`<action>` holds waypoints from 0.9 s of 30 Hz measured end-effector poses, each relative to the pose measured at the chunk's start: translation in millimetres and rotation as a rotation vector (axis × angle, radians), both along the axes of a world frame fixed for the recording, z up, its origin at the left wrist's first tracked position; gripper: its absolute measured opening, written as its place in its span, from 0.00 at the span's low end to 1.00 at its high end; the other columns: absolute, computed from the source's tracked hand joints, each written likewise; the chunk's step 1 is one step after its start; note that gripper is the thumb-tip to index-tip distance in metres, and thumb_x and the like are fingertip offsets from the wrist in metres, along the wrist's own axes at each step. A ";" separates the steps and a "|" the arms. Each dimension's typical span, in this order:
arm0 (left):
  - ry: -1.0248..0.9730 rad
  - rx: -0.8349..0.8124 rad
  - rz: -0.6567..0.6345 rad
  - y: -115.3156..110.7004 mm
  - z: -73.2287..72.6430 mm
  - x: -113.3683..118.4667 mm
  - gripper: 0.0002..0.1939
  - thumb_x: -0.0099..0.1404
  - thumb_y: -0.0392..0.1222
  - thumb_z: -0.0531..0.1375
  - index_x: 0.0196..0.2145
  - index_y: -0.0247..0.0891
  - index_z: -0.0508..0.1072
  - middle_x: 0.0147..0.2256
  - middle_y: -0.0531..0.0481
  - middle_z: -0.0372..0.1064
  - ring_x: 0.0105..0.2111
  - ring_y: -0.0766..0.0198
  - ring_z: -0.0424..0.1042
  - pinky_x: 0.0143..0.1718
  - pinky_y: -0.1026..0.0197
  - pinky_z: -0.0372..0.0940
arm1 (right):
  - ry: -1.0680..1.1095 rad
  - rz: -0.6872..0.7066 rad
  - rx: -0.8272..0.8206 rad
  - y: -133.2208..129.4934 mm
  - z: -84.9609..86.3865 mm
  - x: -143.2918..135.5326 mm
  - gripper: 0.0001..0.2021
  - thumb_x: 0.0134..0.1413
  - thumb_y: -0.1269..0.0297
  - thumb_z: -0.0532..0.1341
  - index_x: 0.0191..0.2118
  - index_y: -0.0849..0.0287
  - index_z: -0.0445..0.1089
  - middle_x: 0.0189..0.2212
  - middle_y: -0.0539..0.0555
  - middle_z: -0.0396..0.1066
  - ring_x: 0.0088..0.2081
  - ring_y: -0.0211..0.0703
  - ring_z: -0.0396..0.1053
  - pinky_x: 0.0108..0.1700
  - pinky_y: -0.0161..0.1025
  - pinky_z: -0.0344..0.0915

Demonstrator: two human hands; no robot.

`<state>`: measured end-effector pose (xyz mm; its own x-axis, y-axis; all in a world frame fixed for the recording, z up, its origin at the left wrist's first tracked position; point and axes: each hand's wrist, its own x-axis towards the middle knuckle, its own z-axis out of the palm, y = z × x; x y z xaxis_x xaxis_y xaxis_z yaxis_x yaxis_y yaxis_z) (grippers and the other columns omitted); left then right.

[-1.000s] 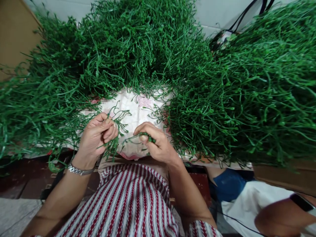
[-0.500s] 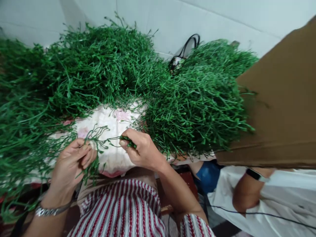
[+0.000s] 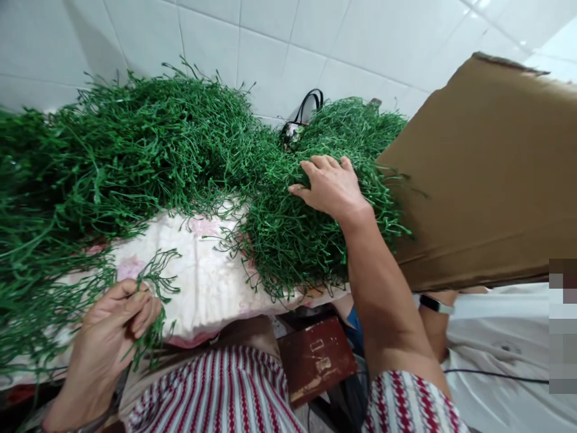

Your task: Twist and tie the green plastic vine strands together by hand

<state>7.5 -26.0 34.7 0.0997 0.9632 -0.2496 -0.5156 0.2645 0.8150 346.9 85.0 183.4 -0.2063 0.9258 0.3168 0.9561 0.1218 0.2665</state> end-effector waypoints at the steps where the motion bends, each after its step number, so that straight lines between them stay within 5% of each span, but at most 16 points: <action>1: 0.006 0.001 -0.002 0.2 -0.1 0.4 0.07 0.59 0.38 0.61 0.26 0.37 0.64 0.13 0.59 0.53 0.15 0.75 0.52 0.19 0.69 0.47 | 0.000 -0.024 -0.050 1.6 -1.9 1.1 0.26 0.53 0.49 0.58 0.53 0.60 0.63 0.53 0.63 0.63 0.54 0.61 0.59 0.55 0.63 0.52; 10: 0.055 0.053 0.023 -0.3 9.2 -1.7 0.09 0.58 0.38 0.60 0.25 0.37 0.63 0.13 0.59 0.53 0.15 0.74 0.52 0.18 0.69 0.48 | 0.014 0.092 -0.195 -20.9 31.9 1.4 0.39 0.47 0.47 0.63 0.62 0.55 0.51 0.58 0.61 0.57 0.57 0.58 0.58 0.56 0.51 0.57; 15: 0.088 0.070 0.027 -1.1 12.2 -2.4 0.07 0.58 0.38 0.60 0.27 0.38 0.64 0.14 0.59 0.54 0.15 0.73 0.54 0.18 0.70 0.49 | -0.042 0.221 -0.155 -25.0 26.7 12.5 0.32 0.48 0.51 0.64 0.59 0.51 0.57 0.53 0.59 0.64 0.52 0.58 0.64 0.53 0.52 0.62; 19: 0.057 0.081 0.051 -0.1 13.7 -3.2 0.07 0.58 0.37 0.60 0.26 0.38 0.64 0.14 0.58 0.55 0.15 0.73 0.56 0.18 0.70 0.52 | 0.033 0.273 -0.064 -48.4 26.9 -10.8 0.23 0.55 0.58 0.59 0.56 0.49 0.60 0.56 0.54 0.60 0.57 0.58 0.60 0.59 0.54 0.57; 22: 0.019 0.110 0.097 5.1 16.9 -4.3 0.06 0.58 0.37 0.60 0.26 0.39 0.64 0.16 0.56 0.60 0.16 0.70 0.60 0.19 0.68 0.55 | 0.137 0.279 0.210 -69.1 8.6 -47.6 0.16 0.56 0.65 0.57 0.51 0.55 0.67 0.51 0.56 0.66 0.55 0.56 0.62 0.61 0.54 0.53; 24: -0.008 0.143 0.147 11.0 19.3 -4.5 0.07 0.57 0.38 0.60 0.26 0.39 0.64 0.20 0.54 0.64 0.19 0.69 0.64 0.20 0.67 0.58 | 0.292 0.400 0.295 -78.8 -19.6 -78.3 0.12 0.53 0.69 0.58 0.45 0.57 0.71 0.43 0.56 0.72 0.47 0.52 0.69 0.51 0.50 0.65; 27: -0.020 0.163 0.187 20.2 22.1 -3.0 0.08 0.54 0.38 0.61 0.24 0.38 0.64 0.27 0.53 0.67 0.25 0.68 0.68 0.28 0.63 0.64 | 0.550 0.760 -0.158 -86.7 -75.2 -128.2 0.10 0.55 0.70 0.56 0.42 0.57 0.70 0.38 0.55 0.73 0.39 0.44 0.70 0.41 0.43 0.69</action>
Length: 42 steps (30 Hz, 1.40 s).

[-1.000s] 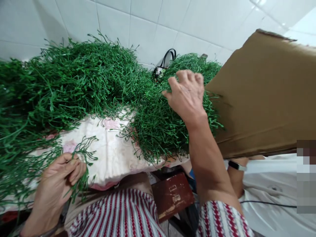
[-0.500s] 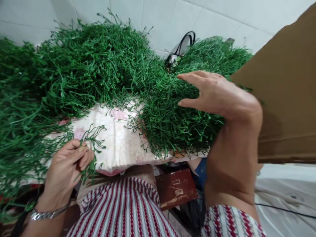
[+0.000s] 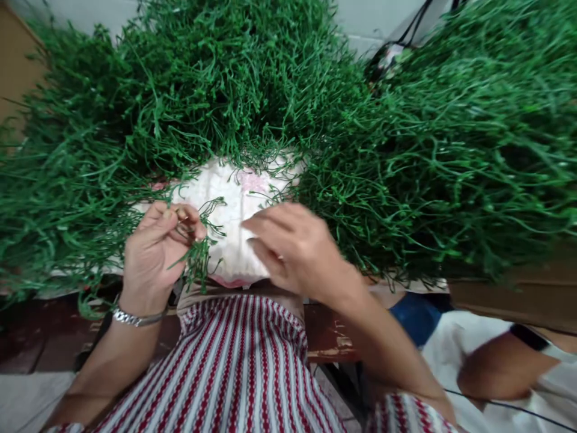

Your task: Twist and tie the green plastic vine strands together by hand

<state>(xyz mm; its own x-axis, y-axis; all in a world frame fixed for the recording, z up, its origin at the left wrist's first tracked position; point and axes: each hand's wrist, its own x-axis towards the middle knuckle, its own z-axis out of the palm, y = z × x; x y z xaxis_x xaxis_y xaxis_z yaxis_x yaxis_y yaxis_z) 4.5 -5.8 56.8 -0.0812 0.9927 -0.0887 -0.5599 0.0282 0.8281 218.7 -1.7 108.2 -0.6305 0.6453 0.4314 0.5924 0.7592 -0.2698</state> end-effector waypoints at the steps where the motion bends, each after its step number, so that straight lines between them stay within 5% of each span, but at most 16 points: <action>1: 0.005 0.001 0.001 2.4 0.7 1.0 0.08 0.54 0.38 0.61 0.23 0.37 0.64 0.27 0.53 0.67 0.26 0.67 0.68 0.32 0.62 0.65 | 0.046 0.057 -0.078 -1.2 -17.7 -15.7 0.10 0.56 0.68 0.56 0.43 0.58 0.70 0.38 0.56 0.73 0.40 0.45 0.70 0.42 0.44 0.69; 3: 0.019 0.008 0.006 5.8 1.6 3.1 0.09 0.53 0.37 0.62 0.22 0.37 0.64 0.28 0.53 0.66 0.29 0.67 0.69 0.38 0.61 0.65 | 0.151 0.076 -0.195 -1.8 -46.1 -42.8 0.12 0.57 0.65 0.56 0.45 0.62 0.68 0.39 0.58 0.71 0.40 0.45 0.68 0.42 0.44 0.68; 6: 0.037 0.020 0.016 9.7 0.8 5.2 0.09 0.52 0.36 0.62 0.21 0.36 0.65 0.28 0.52 0.68 0.33 0.67 0.69 0.41 0.62 0.63 | 0.303 0.053 -0.317 -0.8 -67.1 -68.9 0.14 0.55 0.62 0.58 0.44 0.64 0.67 0.35 0.58 0.71 0.38 0.43 0.67 0.41 0.41 0.66; 13: 0.279 0.083 -0.030 15.1 -6.6 -1.2 0.06 0.57 0.40 0.61 0.27 0.34 0.76 0.29 0.48 0.72 0.33 0.65 0.69 0.42 0.63 0.61 | 0.554 -0.070 -0.546 5.6 -68.0 -66.1 0.03 0.53 0.69 0.57 0.32 0.62 0.68 0.25 0.49 0.67 0.28 0.34 0.64 0.32 0.32 0.61; 18: 0.356 0.152 -0.011 4.2 -13.0 -3.8 0.06 0.57 0.41 0.60 0.29 0.37 0.75 0.29 0.49 0.72 0.32 0.63 0.70 0.38 0.61 0.63 | 0.618 -0.013 -0.693 6.1 -75.2 -53.8 0.04 0.53 0.69 0.57 0.32 0.62 0.68 0.28 0.51 0.68 0.31 0.35 0.66 0.35 0.33 0.63; 22: 0.866 0.237 0.171 -8.1 -21.4 -12.4 0.06 0.60 0.39 0.57 0.30 0.37 0.73 0.29 0.50 0.70 0.32 0.64 0.68 0.36 0.63 0.62 | 0.679 -0.006 -0.740 2.7 -81.3 -49.3 0.04 0.52 0.70 0.58 0.35 0.62 0.68 0.28 0.51 0.69 0.31 0.35 0.66 0.35 0.32 0.63; 26: 1.375 0.306 0.039 -16.4 -30.2 -15.7 0.09 0.61 0.34 0.53 0.36 0.36 0.72 0.34 0.48 0.70 0.36 0.61 0.69 0.39 0.60 0.62 | 0.663 0.028 -0.738 -0.5 -85.5 -47.5 0.06 0.50 0.73 0.57 0.35 0.62 0.68 0.29 0.51 0.69 0.31 0.35 0.66 0.35 0.33 0.63; 29: 1.550 0.309 -0.062 -17.2 -33.0 -12.1 0.16 0.60 0.32 0.51 0.46 0.36 0.68 0.40 0.44 0.71 0.42 0.57 0.68 0.45 0.55 0.60 | 0.667 0.063 -0.731 -3.8 -87.9 -47.7 0.09 0.48 0.76 0.54 0.36 0.62 0.68 0.30 0.51 0.68 0.32 0.36 0.66 0.35 0.33 0.63; 32: 1.485 0.180 -0.032 -14.5 -30.2 -11.3 0.15 0.62 0.34 0.51 0.46 0.36 0.66 0.36 0.47 0.72 0.37 0.59 0.70 0.40 0.57 0.62 | 0.632 0.096 -0.674 -7.7 -88.1 -48.5 0.11 0.47 0.77 0.53 0.36 0.62 0.68 0.30 0.52 0.68 0.33 0.36 0.66 0.36 0.33 0.63; 37: 1.372 0.046 -0.079 -9.3 -25.2 -12.8 0.11 0.62 0.48 0.53 0.32 0.37 0.68 0.28 0.50 0.70 0.29 0.63 0.68 0.32 0.61 0.61 | 0.637 0.240 -0.530 -13.7 -89.8 -58.5 0.09 0.49 0.76 0.54 0.36 0.61 0.68 0.28 0.52 0.68 0.31 0.37 0.65 0.36 0.36 0.64; 42: 0.900 0.008 -0.050 -12.4 -26.5 -10.6 0.08 0.56 0.40 0.60 0.35 0.38 0.68 0.30 0.52 0.69 0.32 0.65 0.69 0.34 0.65 0.63 | 0.535 0.408 -0.350 -19.8 -96.3 -74.4 0.10 0.51 0.75 0.52 0.37 0.61 0.69 0.29 0.55 0.69 0.35 0.40 0.67 0.41 0.41 0.66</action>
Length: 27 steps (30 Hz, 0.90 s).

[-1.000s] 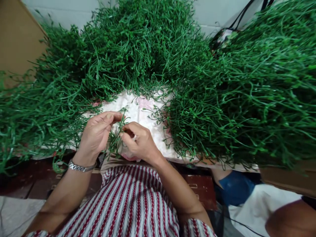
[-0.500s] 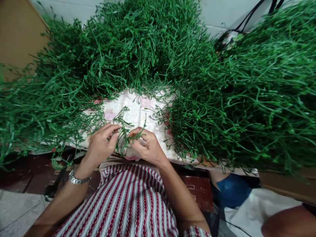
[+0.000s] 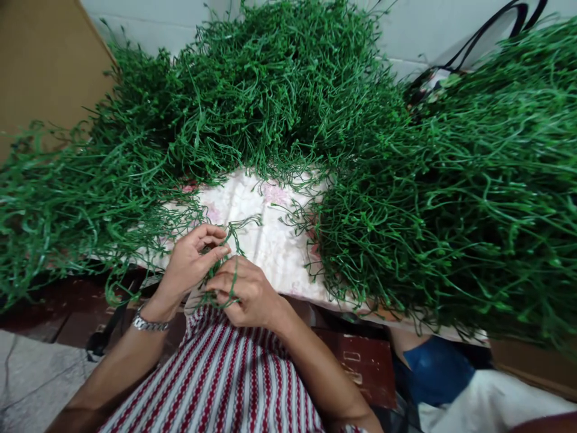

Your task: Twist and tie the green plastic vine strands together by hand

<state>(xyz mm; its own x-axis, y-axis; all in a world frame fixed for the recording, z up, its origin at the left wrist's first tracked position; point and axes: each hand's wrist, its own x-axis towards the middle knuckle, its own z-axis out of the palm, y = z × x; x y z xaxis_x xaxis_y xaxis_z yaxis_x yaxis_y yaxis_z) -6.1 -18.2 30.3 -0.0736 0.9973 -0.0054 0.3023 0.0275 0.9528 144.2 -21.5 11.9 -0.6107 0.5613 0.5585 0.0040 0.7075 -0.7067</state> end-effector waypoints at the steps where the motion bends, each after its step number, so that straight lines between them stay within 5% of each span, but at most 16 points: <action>1: -0.084 0.003 0.022 -1.6 0.7 -0.4 0.07 0.56 0.38 0.59 0.35 0.38 0.68 0.30 0.52 0.69 0.32 0.66 0.70 0.34 0.65 0.63 | -0.033 0.017 0.041 -1.2 -0.4 -1.0 0.12 0.51 0.75 0.52 0.38 0.61 0.69 0.31 0.56 0.69 0.37 0.41 0.67 0.42 0.42 0.66; 4: -0.212 0.041 0.066 -6.5 3.8 -1.9 0.04 0.58 0.36 0.57 0.34 0.37 0.68 0.29 0.51 0.70 0.31 0.66 0.70 0.35 0.65 0.63 | -0.047 0.007 0.044 -3.5 2.3 2.0 0.15 0.52 0.75 0.52 0.44 0.59 0.69 0.36 0.57 0.69 0.40 0.40 0.67 0.41 0.41 0.67; 6: -0.165 0.117 0.090 -9.0 4.4 -0.5 0.05 0.58 0.34 0.57 0.34 0.37 0.68 0.31 0.50 0.70 0.33 0.66 0.70 0.37 0.64 0.64 | -0.003 -0.140 -0.062 -2.6 6.6 6.1 0.15 0.54 0.75 0.52 0.46 0.60 0.68 0.35 0.56 0.70 0.37 0.38 0.68 0.38 0.37 0.67; 10: 0.088 0.298 0.104 -12.1 -0.9 11.4 0.09 0.57 0.31 0.57 0.37 0.38 0.67 0.33 0.51 0.69 0.36 0.66 0.70 0.39 0.64 0.64 | -0.083 -0.427 -0.346 6.0 13.3 8.9 0.08 0.58 0.68 0.53 0.35 0.62 0.69 0.26 0.51 0.69 0.28 0.34 0.65 0.31 0.32 0.62; 15: 0.285 0.456 0.100 -9.0 -7.1 23.3 0.11 0.58 0.31 0.55 0.39 0.38 0.66 0.35 0.49 0.69 0.37 0.64 0.69 0.40 0.62 0.65 | -0.042 -0.467 -0.547 16.0 6.8 14.9 0.13 0.58 0.60 0.53 0.27 0.62 0.66 0.20 0.47 0.62 0.23 0.32 0.59 0.25 0.30 0.56; 18: 0.429 0.605 0.091 -4.7 -8.7 22.9 0.13 0.58 0.28 0.54 0.41 0.37 0.66 0.35 0.47 0.69 0.37 0.61 0.69 0.41 0.58 0.65 | 0.142 -0.620 -0.499 15.8 12.6 30.6 0.08 0.58 0.62 0.54 0.34 0.60 0.67 0.22 0.47 0.62 0.23 0.32 0.59 0.26 0.31 0.58; 21: 0.585 0.735 -0.009 -3.4 -11.8 22.0 0.15 0.56 0.25 0.53 0.41 0.36 0.66 0.32 0.45 0.69 0.36 0.60 0.69 0.41 0.55 0.64 | 0.252 -0.754 -0.296 14.2 37.0 46.8 0.08 0.59 0.64 0.53 0.41 0.57 0.67 0.28 0.51 0.65 0.28 0.36 0.63 0.31 0.34 0.62; 24: 0.616 0.787 -0.126 -6.3 -15.0 23.2 0.18 0.55 0.24 0.51 0.42 0.37 0.65 0.31 0.46 0.70 0.35 0.60 0.69 0.42 0.55 0.63 | 0.029 -0.640 -0.085 17.8 61.0 53.7 0.09 0.56 0.66 0.56 0.43 0.57 0.68 0.37 0.57 0.67 0.39 0.44 0.66 0.41 0.41 0.64; 27: 0.557 0.810 -0.168 -11.6 -14.6 25.2 0.20 0.55 0.22 0.50 0.42 0.38 0.65 0.31 0.47 0.70 0.35 0.61 0.69 0.43 0.54 0.63 | -0.194 -0.457 -0.046 25.1 63.0 52.8 0.08 0.55 0.70 0.57 0.41 0.59 0.68 0.36 0.56 0.70 0.40 0.43 0.67 0.42 0.40 0.64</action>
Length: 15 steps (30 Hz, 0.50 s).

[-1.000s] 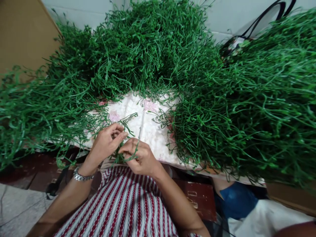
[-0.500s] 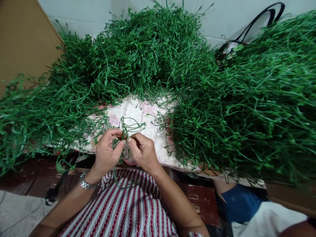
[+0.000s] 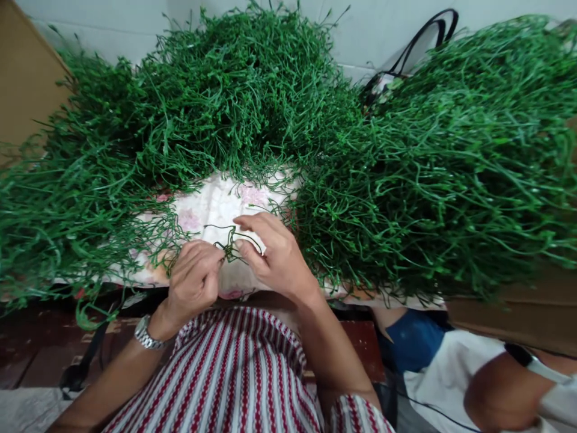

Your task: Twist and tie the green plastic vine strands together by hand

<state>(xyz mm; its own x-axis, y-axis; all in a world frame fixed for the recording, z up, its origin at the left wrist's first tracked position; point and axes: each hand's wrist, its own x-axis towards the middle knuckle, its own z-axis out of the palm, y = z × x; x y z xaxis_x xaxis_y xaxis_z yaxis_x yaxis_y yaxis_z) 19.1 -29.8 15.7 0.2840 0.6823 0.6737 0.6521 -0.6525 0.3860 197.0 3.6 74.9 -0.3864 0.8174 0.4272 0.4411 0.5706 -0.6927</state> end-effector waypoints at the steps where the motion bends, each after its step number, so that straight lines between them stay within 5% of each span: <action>1: -0.028 -0.008 -0.004 -2.0 1.1 0.4 0.20 0.55 0.22 0.50 0.43 0.38 0.65 0.32 0.48 0.70 0.36 0.61 0.69 0.43 0.54 0.63 | -0.020 0.035 -0.023 1.5 -4.0 -1.0 0.07 0.55 0.71 0.56 0.39 0.60 0.68 0.34 0.55 0.70 0.37 0.41 0.68 0.40 0.38 0.64; 5: -0.141 -0.167 0.011 -10.0 7.7 -0.2 0.16 0.57 0.26 0.52 0.42 0.38 0.65 0.34 0.48 0.69 0.37 0.61 0.68 0.45 0.55 0.62 | 0.026 0.027 -0.068 -2.8 -23.7 -7.4 0.04 0.56 0.71 0.55 0.35 0.61 0.67 0.28 0.52 0.69 0.31 0.36 0.67 0.35 0.34 0.63; 10: -0.346 -0.506 0.007 -13.8 16.0 -0.9 0.08 0.61 0.36 0.53 0.39 0.38 0.67 0.35 0.47 0.68 0.38 0.60 0.66 0.40 0.58 0.62 | 0.054 -0.082 0.069 -14.3 -37.1 -22.5 0.05 0.56 0.72 0.55 0.36 0.60 0.67 0.27 0.53 0.69 0.31 0.38 0.66 0.35 0.36 0.63; 15: -0.263 -0.512 0.108 -10.9 23.2 0.5 0.02 0.60 0.39 0.56 0.30 0.39 0.67 0.28 0.51 0.67 0.31 0.62 0.64 0.37 0.58 0.59 | -0.026 -0.023 0.103 -15.4 -40.5 -23.7 0.06 0.56 0.72 0.53 0.35 0.61 0.67 0.26 0.54 0.68 0.30 0.40 0.65 0.35 0.38 0.64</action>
